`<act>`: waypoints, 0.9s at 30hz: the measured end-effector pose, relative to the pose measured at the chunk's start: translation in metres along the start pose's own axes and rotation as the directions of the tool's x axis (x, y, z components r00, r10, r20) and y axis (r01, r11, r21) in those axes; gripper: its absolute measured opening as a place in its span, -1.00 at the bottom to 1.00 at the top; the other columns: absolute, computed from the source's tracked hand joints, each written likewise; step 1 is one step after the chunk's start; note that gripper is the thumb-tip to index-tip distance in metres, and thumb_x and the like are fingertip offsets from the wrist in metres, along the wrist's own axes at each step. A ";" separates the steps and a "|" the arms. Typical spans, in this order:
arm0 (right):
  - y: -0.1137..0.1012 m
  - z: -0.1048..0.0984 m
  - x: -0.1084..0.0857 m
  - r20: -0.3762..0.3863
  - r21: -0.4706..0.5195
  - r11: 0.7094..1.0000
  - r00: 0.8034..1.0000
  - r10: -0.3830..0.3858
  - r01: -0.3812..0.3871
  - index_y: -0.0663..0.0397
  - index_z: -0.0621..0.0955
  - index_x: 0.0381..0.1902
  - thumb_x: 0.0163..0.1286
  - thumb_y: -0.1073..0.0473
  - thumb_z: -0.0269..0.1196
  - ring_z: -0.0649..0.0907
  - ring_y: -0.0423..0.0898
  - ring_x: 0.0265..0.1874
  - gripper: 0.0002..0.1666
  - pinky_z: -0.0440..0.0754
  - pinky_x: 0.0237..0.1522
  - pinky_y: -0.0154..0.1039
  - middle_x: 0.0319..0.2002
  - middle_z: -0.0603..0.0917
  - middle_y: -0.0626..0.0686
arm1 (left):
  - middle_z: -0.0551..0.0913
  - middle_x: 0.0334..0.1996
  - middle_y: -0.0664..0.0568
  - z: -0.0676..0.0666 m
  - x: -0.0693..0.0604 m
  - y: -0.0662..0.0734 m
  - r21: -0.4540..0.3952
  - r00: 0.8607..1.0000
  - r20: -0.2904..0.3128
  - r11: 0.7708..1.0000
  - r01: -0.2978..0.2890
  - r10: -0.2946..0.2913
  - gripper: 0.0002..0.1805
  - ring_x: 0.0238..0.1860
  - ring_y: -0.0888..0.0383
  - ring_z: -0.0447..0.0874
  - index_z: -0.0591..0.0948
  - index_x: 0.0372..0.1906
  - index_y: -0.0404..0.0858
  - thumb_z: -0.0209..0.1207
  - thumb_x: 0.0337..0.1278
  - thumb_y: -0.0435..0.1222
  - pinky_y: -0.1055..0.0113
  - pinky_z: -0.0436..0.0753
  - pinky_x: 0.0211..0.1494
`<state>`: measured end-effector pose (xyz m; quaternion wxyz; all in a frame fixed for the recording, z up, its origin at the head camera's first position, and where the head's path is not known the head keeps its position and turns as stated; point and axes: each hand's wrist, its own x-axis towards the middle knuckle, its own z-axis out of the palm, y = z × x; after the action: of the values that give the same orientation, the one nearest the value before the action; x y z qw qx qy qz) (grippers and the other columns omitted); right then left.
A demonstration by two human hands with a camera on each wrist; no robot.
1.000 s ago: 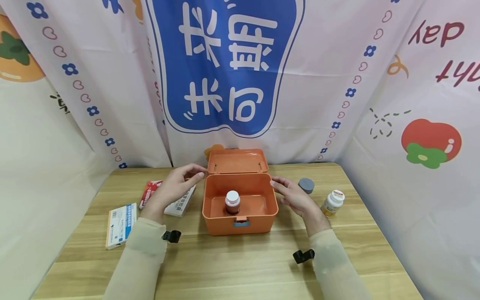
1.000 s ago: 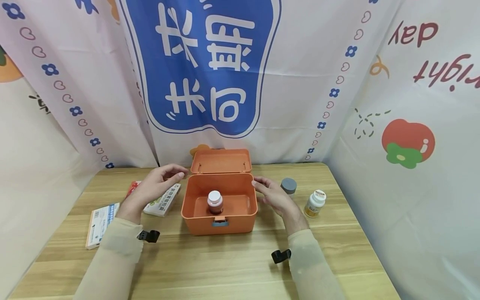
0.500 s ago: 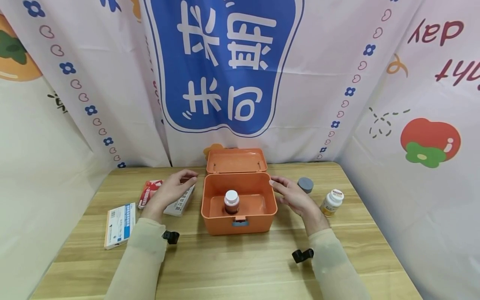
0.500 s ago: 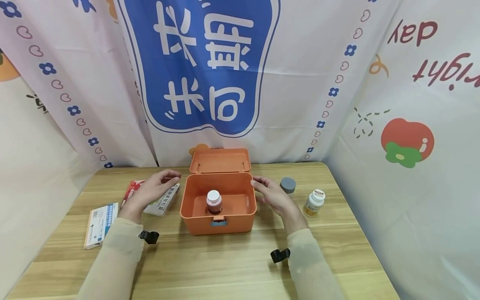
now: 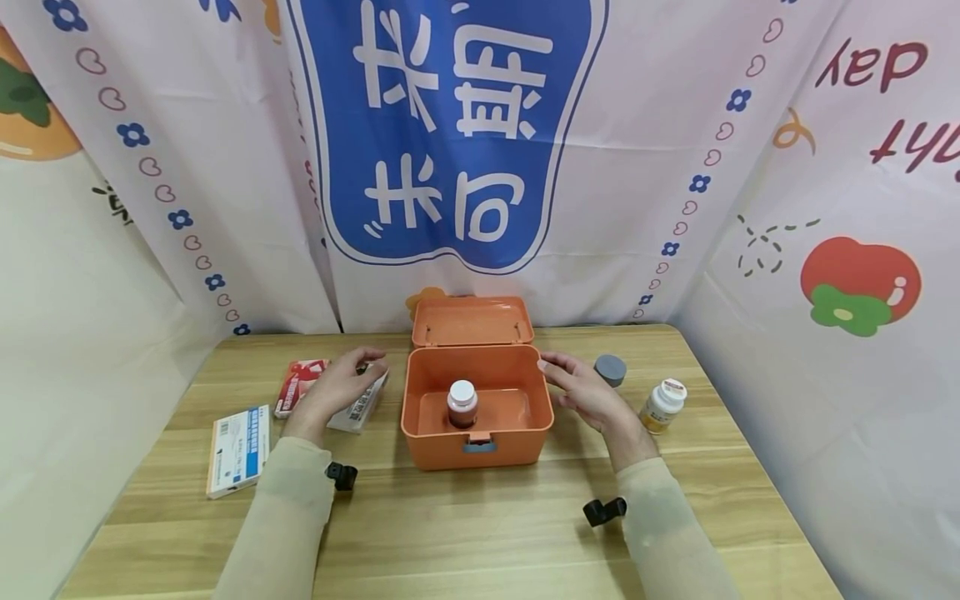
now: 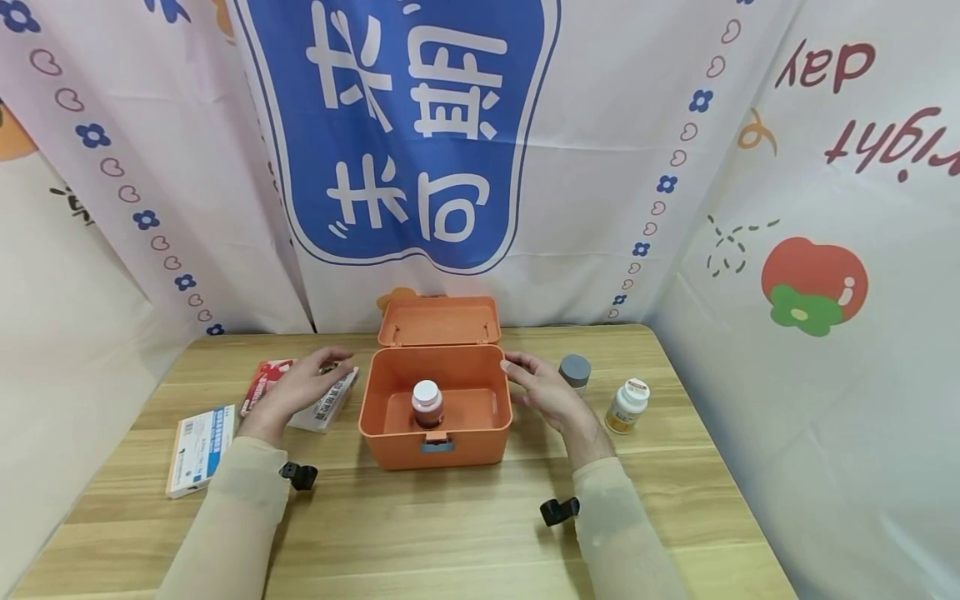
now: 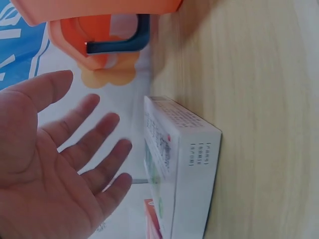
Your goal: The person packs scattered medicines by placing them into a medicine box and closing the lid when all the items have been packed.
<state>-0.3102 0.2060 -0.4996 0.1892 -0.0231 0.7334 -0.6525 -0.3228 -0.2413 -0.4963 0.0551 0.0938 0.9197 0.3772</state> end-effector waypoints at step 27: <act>0.003 -0.002 0.003 0.000 -0.011 1.000 1.000 -0.002 0.002 0.11 0.38 0.84 0.94 -0.11 0.15 0.45 0.16 0.80 -0.26 0.75 0.29 -0.37 0.80 0.46 0.26 | 0.26 0.82 -0.47 0.011 0.005 -0.015 0.201 0.985 0.013 0.965 0.169 -0.175 -0.05 0.77 -0.57 0.27 0.40 0.81 -0.31 0.54 0.52 -0.08 -0.65 0.36 0.77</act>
<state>-0.3128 0.2079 -0.5026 0.1884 -0.0247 0.7371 -0.6485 -0.3280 -0.2438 -0.5149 0.0921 0.0246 0.9566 0.2754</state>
